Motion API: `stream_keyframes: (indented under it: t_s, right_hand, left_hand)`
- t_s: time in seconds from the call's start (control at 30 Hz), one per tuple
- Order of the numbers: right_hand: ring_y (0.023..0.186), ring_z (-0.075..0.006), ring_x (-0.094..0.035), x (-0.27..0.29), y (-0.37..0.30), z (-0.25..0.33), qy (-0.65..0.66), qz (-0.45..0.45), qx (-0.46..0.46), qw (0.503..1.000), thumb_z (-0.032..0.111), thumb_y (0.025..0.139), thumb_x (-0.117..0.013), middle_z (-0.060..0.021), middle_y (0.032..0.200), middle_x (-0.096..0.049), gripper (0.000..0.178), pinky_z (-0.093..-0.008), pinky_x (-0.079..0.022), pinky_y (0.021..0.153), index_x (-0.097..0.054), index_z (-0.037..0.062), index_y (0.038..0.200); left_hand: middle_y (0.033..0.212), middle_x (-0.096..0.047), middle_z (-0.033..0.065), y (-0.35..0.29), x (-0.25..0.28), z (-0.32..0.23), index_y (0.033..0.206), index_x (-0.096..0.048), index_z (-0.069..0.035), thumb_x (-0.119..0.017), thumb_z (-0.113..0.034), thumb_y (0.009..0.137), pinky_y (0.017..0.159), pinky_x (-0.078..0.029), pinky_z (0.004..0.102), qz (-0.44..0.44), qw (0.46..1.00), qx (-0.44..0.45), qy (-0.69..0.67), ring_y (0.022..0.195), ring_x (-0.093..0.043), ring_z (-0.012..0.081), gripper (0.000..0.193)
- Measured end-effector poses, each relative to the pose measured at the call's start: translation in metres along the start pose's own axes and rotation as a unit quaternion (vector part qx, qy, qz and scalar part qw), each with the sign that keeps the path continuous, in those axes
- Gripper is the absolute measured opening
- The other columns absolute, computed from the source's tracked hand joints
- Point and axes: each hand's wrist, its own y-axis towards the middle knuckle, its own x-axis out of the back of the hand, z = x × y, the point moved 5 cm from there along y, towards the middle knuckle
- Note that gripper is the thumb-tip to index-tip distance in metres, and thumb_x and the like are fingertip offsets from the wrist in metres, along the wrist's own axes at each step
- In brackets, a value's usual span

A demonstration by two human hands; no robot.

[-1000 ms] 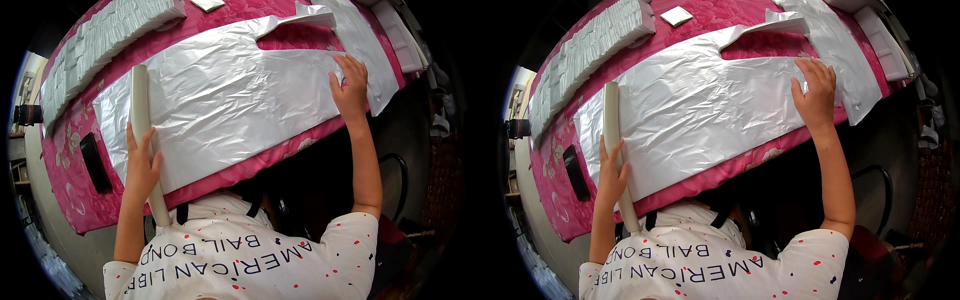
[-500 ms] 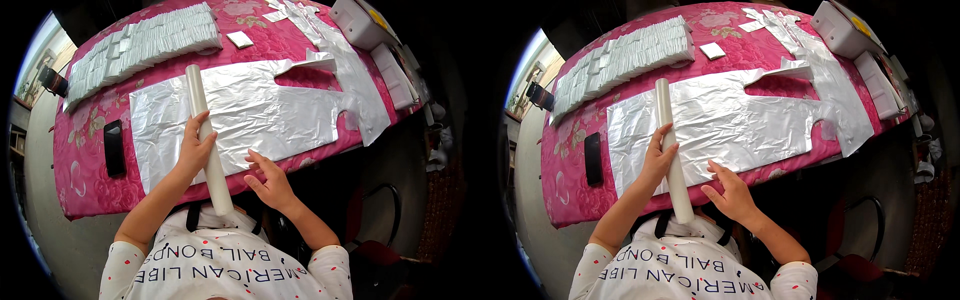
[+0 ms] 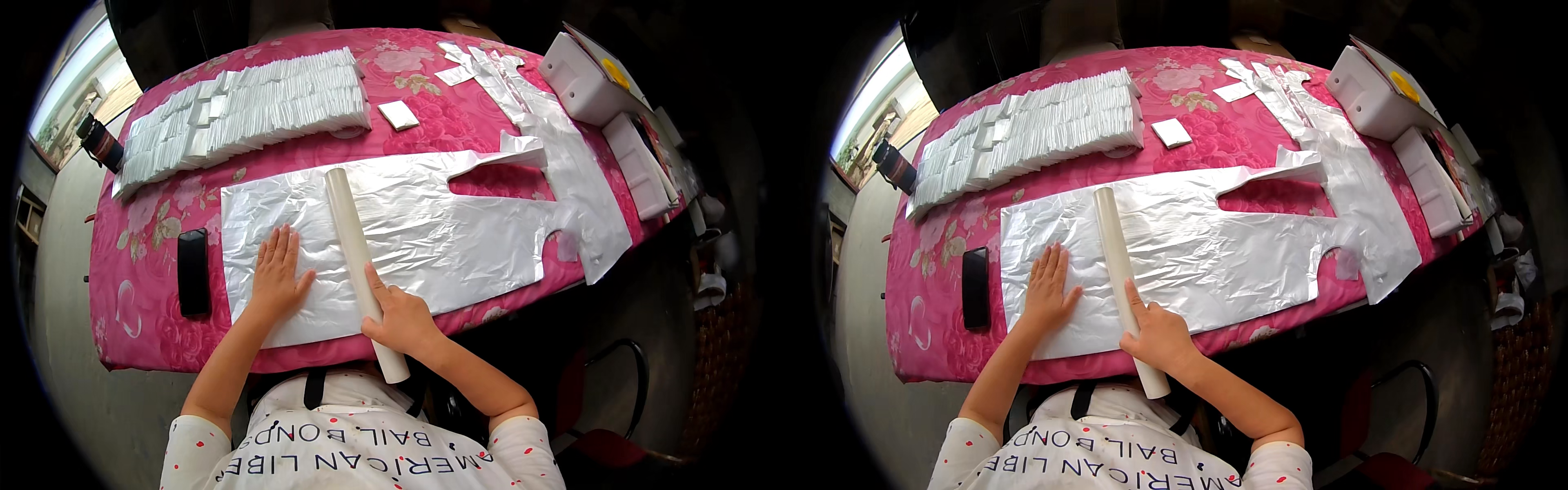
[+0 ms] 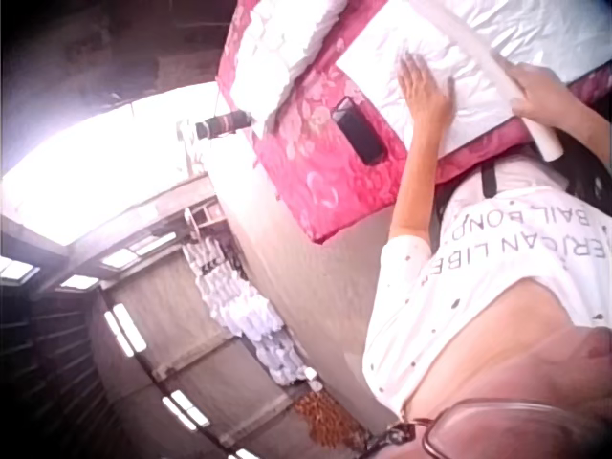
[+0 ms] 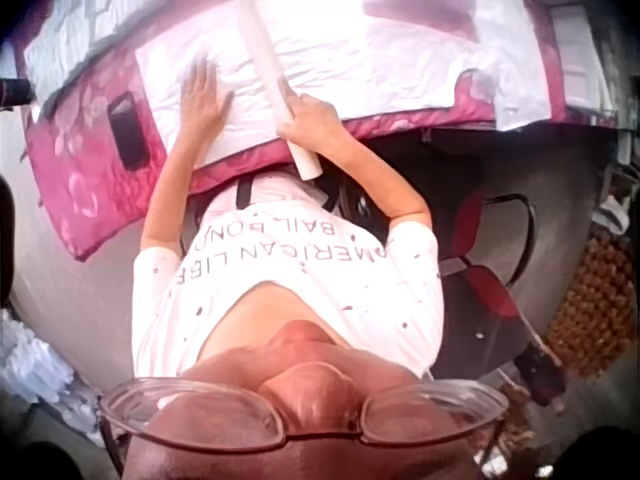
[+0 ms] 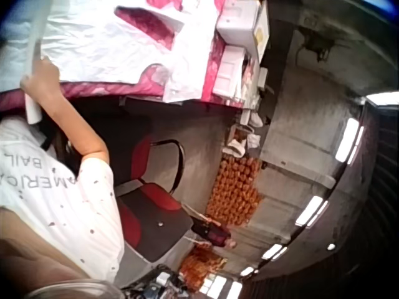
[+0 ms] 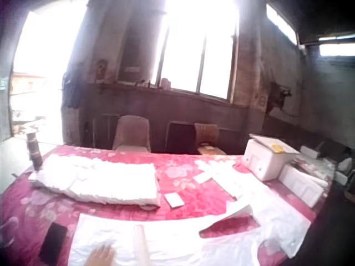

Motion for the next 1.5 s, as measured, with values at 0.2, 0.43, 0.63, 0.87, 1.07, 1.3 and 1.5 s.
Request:
stream_keyframes:
  t_s: [0.2,0.43,0.63,0.87,1.07,1.3,1.5]
  right_hand:
    - [0.073,-0.0283,-0.059,0.022,0.024,-0.028,0.071,-0.114,0.024,0.991,0.043,0.077,-0.062,-0.0154,0.082,-0.058,0.081,-0.0366,-0.049,0.069,-0.029,-0.0036,0.134]
    - [0.068,-0.0181,-0.058,0.125,0.109,-0.242,0.402,-0.291,-0.282,0.821,0.050,0.080,-0.059,-0.0126,0.087,-0.057,0.066,-0.0248,-0.047,0.052,-0.053,-0.0100,0.106]
    - [0.079,-0.0258,-0.058,0.163,0.157,-0.298,0.534,-0.340,-0.296,0.715,0.031,0.077,-0.066,-0.0121,0.095,-0.057,0.049,-0.0369,-0.049,0.075,-0.052,-0.0047,0.107]
    - [0.099,-0.0239,-0.056,0.204,0.179,-0.296,0.737,-0.377,-0.094,0.553,0.010,0.078,-0.065,-0.0080,0.104,-0.060,0.031,-0.0380,-0.043,0.092,-0.057,0.0040,0.106]
    - [0.103,-0.0262,-0.055,0.233,0.169,-0.356,0.723,-0.430,-0.119,0.528,0.019,0.084,-0.062,-0.0107,0.110,-0.059,0.031,-0.0436,-0.043,0.094,-0.056,0.0018,0.110]
    - [0.111,-0.0288,-0.051,0.263,0.119,-0.428,0.647,-0.510,-0.206,0.528,0.029,0.089,-0.051,-0.0173,0.118,-0.051,0.048,-0.0476,-0.039,0.095,-0.040,-0.0032,0.123]
    - [0.111,-0.0325,-0.048,0.237,0.099,-0.285,-0.073,-0.497,-0.162,0.850,0.031,0.081,-0.061,-0.0248,0.116,-0.050,0.066,-0.0391,-0.038,0.094,-0.036,-0.0082,0.127]
  left_hand:
    - [0.146,-0.019,0.0160,-0.006,0.000,0.010,0.139,-0.025,-0.003,-0.052,-0.040,0.080,0.110,-0.010,0.0432,0.008,1.000,0.024,0.013,0.136,-0.016,0.0300,0.074]
    - [0.145,-0.020,0.0165,-0.006,0.003,0.008,0.138,-0.026,-0.003,-0.052,-0.039,0.080,0.110,-0.009,0.0442,0.012,1.000,0.017,0.008,0.135,-0.016,0.0310,0.073]
    - [0.145,-0.021,0.0172,-0.005,0.010,0.005,0.137,-0.027,-0.002,-0.053,-0.038,0.079,0.109,-0.010,0.0451,0.022,1.000,0.018,0.007,0.135,-0.017,0.0325,0.074]
    - [0.144,-0.023,0.0173,-0.008,0.012,0.006,0.137,-0.028,-0.002,-0.054,-0.038,0.078,0.109,-0.011,0.0457,0.024,0.999,0.027,-0.002,0.135,-0.018,0.0328,0.073]
    - [0.144,-0.023,0.0171,-0.007,0.014,0.007,0.138,-0.028,-0.004,-0.055,-0.037,0.078,0.109,-0.013,0.0452,0.029,0.999,0.025,0.004,0.135,-0.019,0.0323,0.073]
    - [0.145,-0.022,0.0166,-0.009,0.012,0.008,0.138,-0.027,-0.004,-0.056,-0.036,0.078,0.109,-0.013,0.0441,0.026,0.999,0.024,0.005,0.135,-0.018,0.0314,0.073]
    - [0.145,-0.022,0.0171,-0.010,0.016,0.004,0.138,-0.026,-0.003,-0.053,-0.036,0.080,0.109,-0.011,0.0445,0.023,0.999,0.028,-0.003,0.135,-0.017,0.0310,0.072]
